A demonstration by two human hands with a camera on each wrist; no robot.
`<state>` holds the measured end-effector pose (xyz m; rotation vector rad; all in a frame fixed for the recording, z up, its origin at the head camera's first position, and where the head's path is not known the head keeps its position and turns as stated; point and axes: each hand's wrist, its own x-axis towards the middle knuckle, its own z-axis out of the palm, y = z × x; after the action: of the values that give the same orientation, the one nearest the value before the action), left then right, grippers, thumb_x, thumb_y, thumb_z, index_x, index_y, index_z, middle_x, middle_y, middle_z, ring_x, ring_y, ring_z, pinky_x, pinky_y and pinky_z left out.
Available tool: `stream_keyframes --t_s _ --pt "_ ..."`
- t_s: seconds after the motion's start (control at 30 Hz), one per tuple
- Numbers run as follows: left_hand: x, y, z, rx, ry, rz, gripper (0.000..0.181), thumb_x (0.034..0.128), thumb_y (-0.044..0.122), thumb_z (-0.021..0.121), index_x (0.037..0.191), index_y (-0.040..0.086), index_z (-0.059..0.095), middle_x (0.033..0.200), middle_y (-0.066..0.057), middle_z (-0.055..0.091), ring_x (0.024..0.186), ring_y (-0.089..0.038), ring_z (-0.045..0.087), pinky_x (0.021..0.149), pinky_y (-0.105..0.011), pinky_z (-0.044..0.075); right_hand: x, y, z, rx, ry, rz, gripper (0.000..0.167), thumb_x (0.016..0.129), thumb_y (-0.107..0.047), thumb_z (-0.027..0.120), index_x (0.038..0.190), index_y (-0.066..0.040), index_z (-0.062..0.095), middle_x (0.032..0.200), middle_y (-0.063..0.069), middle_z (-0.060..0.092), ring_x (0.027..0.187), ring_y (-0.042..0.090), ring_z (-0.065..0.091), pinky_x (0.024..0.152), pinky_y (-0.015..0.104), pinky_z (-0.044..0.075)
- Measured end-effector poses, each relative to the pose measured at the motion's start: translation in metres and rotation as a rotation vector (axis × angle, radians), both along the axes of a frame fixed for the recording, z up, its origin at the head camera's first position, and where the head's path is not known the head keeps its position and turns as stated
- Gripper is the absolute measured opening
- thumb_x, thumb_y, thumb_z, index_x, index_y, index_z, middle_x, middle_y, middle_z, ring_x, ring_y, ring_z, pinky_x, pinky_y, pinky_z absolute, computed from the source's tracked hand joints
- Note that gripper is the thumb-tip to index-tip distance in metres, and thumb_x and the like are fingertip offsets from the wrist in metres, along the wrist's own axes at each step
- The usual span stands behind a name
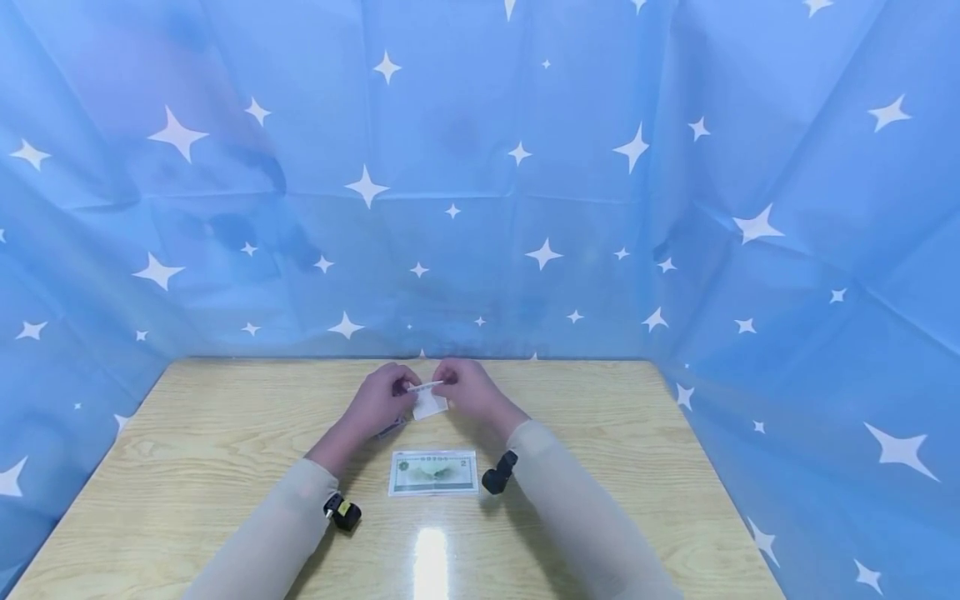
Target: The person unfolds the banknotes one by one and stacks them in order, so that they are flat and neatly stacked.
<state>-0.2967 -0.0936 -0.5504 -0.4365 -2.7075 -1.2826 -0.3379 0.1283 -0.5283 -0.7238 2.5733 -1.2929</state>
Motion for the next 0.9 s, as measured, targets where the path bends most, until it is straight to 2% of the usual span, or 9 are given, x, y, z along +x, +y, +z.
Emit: stream_keyframes --t_s 0.2,0.37,0.6,0.73,0.9 --pt "0.009 0.0 0.006 0.209 -0.103 -0.06 0.013 0.1019 0.004 0.076 0.112 0.012 0.077 0.101 -0.001 0.068 0.09 -0.016 0.065 0.077 -0.033 0.058 0.014 0.012 0.01 -0.072 -0.026 -0.03 0.004 0.103 -0.009 0.078 0.104 -0.007 0.075 0.093 0.002 0.07 0.084 0.017 0.061 0.074 0.03 0.052" --pt "0.022 0.003 0.015 0.283 -0.142 -0.101 0.014 0.1041 0.006 0.075 0.115 0.015 0.077 0.097 -0.001 0.07 0.087 -0.019 0.066 0.072 -0.033 0.058 0.027 0.019 0.014 -0.15 -0.053 -0.054 0.006 0.101 -0.006 0.08 0.104 -0.004 0.076 0.093 0.004 0.072 0.084 0.018 0.063 0.074 0.027 0.053" --pt "0.035 0.008 0.022 0.285 -0.107 -0.159 0.026 0.1024 0.003 0.076 0.123 0.017 0.079 0.098 0.001 0.071 0.085 -0.019 0.066 0.074 -0.032 0.058 0.047 0.028 0.015 -0.193 -0.056 -0.099 0.011 0.099 -0.009 0.084 0.106 -0.006 0.076 0.095 0.003 0.073 0.086 0.018 0.065 0.076 0.027 0.055" --pt "0.042 0.007 0.024 0.263 -0.08 -0.19 0.03 0.1022 0.003 0.076 0.129 0.017 0.079 0.101 0.001 0.071 0.085 -0.018 0.066 0.073 -0.031 0.058 0.055 0.028 0.017 -0.195 -0.047 -0.094 0.01 0.099 -0.008 0.084 0.105 -0.007 0.075 0.092 0.002 0.074 0.083 0.018 0.064 0.073 0.027 0.054" --pt "0.051 0.004 0.025 0.239 -0.086 -0.214 0.031 0.102 0.006 0.078 0.13 0.019 0.078 0.104 0.003 0.072 0.087 -0.017 0.067 0.075 -0.031 0.06 0.064 0.029 0.016 -0.212 -0.068 -0.083 0.009 0.1 -0.006 0.082 0.105 -0.008 0.075 0.091 0.002 0.075 0.081 0.02 0.063 0.07 0.026 0.052"
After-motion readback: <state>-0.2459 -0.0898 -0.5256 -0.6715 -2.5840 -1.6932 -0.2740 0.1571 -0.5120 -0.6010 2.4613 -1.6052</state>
